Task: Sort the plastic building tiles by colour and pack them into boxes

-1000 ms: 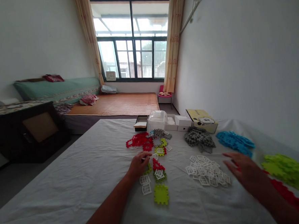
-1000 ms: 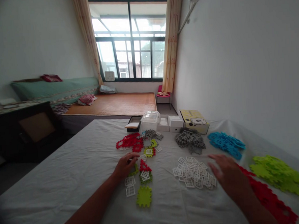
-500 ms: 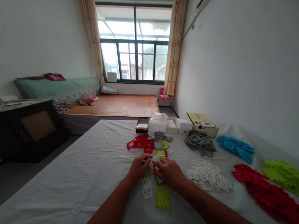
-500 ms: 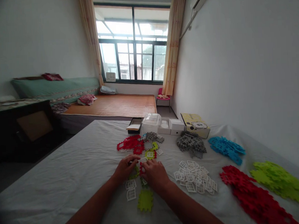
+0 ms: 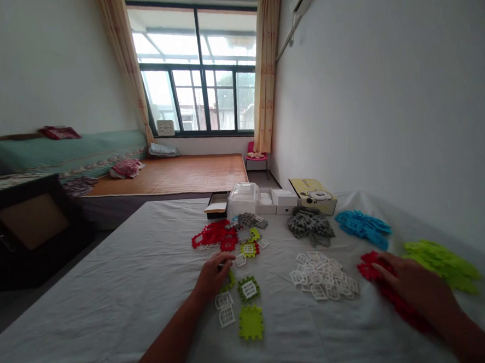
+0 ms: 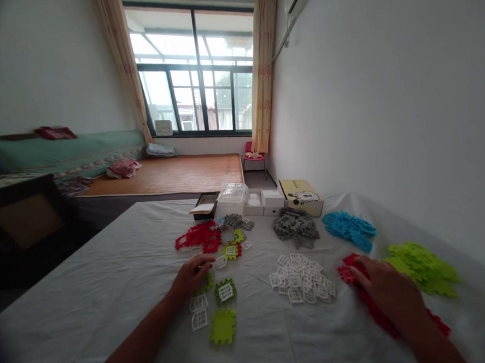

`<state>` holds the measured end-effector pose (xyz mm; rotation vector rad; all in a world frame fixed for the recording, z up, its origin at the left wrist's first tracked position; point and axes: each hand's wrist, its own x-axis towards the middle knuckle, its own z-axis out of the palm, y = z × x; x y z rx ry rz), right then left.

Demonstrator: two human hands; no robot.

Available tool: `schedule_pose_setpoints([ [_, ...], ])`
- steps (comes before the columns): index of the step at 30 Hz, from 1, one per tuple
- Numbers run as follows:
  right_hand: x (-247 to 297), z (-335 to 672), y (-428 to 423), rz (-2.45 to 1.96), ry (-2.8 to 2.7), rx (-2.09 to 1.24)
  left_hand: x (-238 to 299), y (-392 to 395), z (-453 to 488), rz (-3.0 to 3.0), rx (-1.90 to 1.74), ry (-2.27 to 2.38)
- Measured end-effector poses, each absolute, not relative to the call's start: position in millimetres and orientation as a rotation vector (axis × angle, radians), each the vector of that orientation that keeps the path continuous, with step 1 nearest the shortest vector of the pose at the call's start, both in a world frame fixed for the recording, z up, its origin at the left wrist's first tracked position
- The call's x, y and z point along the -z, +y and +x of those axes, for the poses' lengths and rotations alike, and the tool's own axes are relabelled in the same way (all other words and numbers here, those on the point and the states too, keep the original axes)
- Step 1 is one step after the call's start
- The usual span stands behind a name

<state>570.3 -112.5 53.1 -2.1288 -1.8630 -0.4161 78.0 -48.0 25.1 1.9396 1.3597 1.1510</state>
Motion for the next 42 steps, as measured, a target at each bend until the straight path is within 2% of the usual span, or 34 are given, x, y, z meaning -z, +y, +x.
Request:
schedule_pose_setpoints([
  [4, -45.2, 575.3, -112.3, -2.047, -1.943, 0.346, -26.7, -50.0, 80.7, 1.958, -1.146, 1.376],
  [11, -71.7, 399.8, -69.4, -1.394, -2.325, -0.217, -24.3, -50.3, 77.7, 1.951, -1.153, 1.348],
  [15, -67.7, 327.0, -36.8, -1.248, -2.405, -0.234, -22.6, -49.9, 75.6, 1.921, -1.157, 1.348],
  [21, -47.2, 296.1, 0.7, -1.347, -2.369, -0.257, -24.8, -51.1, 77.4, 1.928, -1.163, 1.367],
  [24, -47.6, 293.4, -2.2, -1.346, -2.398, -0.219, -25.3, -51.2, 78.1, 1.943, -1.158, 1.365],
  [29, -68.9, 300.4, -38.0, -1.353, -2.553, 0.092, -25.7, -50.0, 77.8, 1.927, -1.15, 1.354],
  [34, -93.6, 332.1, -68.2, -1.495, -2.545, -0.026, -27.3, -49.9, 76.5, 1.904, -1.156, 1.347],
  [38, -100.6, 401.6, -81.0, -1.604, -2.342, 0.105, -27.1, -49.3, 75.6, 1.901, -1.155, 1.329],
  [42, -92.4, 507.2, -101.2, -1.997, -1.937, 0.364, -27.0, -47.9, 76.1, 1.925, -1.143, 1.333],
])
